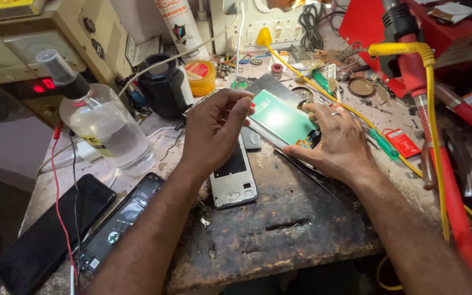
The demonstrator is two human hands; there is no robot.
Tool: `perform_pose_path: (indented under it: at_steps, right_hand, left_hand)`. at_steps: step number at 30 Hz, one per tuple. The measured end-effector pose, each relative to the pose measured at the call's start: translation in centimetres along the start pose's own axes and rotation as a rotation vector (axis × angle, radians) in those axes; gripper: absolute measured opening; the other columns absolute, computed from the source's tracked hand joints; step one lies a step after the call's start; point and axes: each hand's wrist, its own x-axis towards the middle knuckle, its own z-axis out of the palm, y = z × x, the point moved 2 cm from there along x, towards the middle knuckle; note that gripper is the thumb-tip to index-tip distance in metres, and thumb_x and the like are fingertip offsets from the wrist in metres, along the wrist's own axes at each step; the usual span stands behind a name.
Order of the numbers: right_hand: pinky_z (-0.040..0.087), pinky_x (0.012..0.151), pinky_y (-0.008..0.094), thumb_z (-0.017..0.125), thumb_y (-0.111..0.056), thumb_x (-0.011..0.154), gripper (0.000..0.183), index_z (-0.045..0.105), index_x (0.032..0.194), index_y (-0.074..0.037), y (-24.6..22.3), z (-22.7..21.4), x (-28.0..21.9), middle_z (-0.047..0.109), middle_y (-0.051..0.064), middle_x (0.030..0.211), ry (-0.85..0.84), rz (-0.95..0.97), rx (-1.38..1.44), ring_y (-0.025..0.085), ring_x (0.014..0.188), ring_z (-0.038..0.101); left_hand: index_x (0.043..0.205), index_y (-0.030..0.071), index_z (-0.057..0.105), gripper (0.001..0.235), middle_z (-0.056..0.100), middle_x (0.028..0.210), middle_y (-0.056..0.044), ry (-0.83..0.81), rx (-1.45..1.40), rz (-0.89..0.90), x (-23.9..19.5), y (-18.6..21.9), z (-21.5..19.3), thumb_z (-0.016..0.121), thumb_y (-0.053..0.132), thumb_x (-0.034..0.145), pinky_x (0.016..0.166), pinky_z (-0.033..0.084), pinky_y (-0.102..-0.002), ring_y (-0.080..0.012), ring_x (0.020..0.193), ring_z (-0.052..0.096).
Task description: The person handles a smartphone display assembly, peels protective film from the screen, and applies adhesive tape to the top edge. They also handle the phone chassis and a ribbon cable, preparing components for reassembly.
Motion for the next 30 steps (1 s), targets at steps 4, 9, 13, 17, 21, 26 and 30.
perform_pose_path:
  at_steps: [4,9,13,17,21,26,30]
  right_hand:
    - [0.044,0.098,0.053,0.088,-0.06,0.063,0.088,0.058,0.134,-0.018,-0.1,-0.1,-0.1,0.072,0.012,0.111,0.003,0.004,0.004,0.036,0.113,0.06]
    - [0.045,0.099,0.05,0.089,-0.057,0.061,0.09,0.058,0.135,-0.017,0.0,-0.4,-0.2,0.072,0.01,0.113,-0.002,-0.005,0.046,0.034,0.115,0.059]
    - [0.043,0.101,0.049,0.089,-0.055,0.063,0.089,0.057,0.137,-0.017,0.4,-0.7,-0.3,0.073,0.009,0.114,-0.023,-0.016,0.089,0.034,0.118,0.058]
    - [0.043,0.103,0.049,0.089,-0.056,0.064,0.089,0.056,0.137,-0.018,0.6,-0.6,-0.4,0.072,0.009,0.116,-0.043,-0.013,0.094,0.034,0.117,0.059]
    - [0.045,0.102,0.049,0.089,-0.056,0.065,0.087,0.057,0.137,-0.018,0.4,-0.8,-0.1,0.072,0.01,0.116,-0.043,-0.043,0.058,0.034,0.115,0.061]
    - [0.051,0.097,0.047,0.09,-0.057,0.063,0.09,0.056,0.136,-0.017,0.8,-1.1,-0.5,0.073,0.013,0.116,-0.049,-0.077,0.138,0.034,0.112,0.067]
    - [0.051,0.096,0.049,0.091,-0.058,0.062,0.095,0.054,0.137,-0.013,1.1,-1.1,-0.7,0.073,0.016,0.119,-0.025,-0.167,0.122,0.036,0.112,0.066]
  left_hand:
    - [0.116,0.002,0.071,0.026,0.077,0.096,-0.005,-0.002,-0.005,0.014,-0.2,0.1,0.1,0.063,0.024,0.104,0.077,0.062,-0.024,-0.0074,0.085,0.073]
    - [0.125,0.005,0.065,0.037,0.077,0.094,-0.008,0.04,-0.006,-0.058,0.1,-0.2,0.0,0.058,0.032,0.101,0.065,0.056,-0.025,-0.0114,0.077,0.071]
    - [0.121,0.006,0.067,0.061,0.076,0.098,-0.012,-0.019,-0.83,-0.331,0.7,-1.2,-1.7,0.041,0.058,0.102,0.071,0.057,-0.032,-0.019,0.082,0.072]
    - [0.114,-0.004,0.065,0.081,0.074,0.099,-0.018,-0.182,-1.01,-0.123,0.1,-1.4,-3.5,0.036,0.071,0.109,0.078,0.055,-0.035,-0.0248,0.085,0.072]
    - [0.125,-0.004,0.064,0.082,0.073,0.106,-0.019,-0.174,-0.885,-0.162,0.2,-1.7,-2.8,0.035,0.07,0.106,0.078,0.054,-0.033,-0.0237,0.089,0.071]
    - [0.129,-0.004,0.062,0.082,0.073,0.107,-0.019,-0.195,-0.838,-0.15,-0.2,-0.8,-1.8,0.035,0.07,0.105,0.078,0.054,-0.032,-0.023,0.089,0.071]
    - [0.129,-0.004,0.062,0.084,0.073,0.107,-0.019,-0.259,-0.796,-0.148,-0.2,-0.4,-0.5,0.035,0.071,0.104,0.077,0.054,-0.031,-0.0226,0.09,0.071]
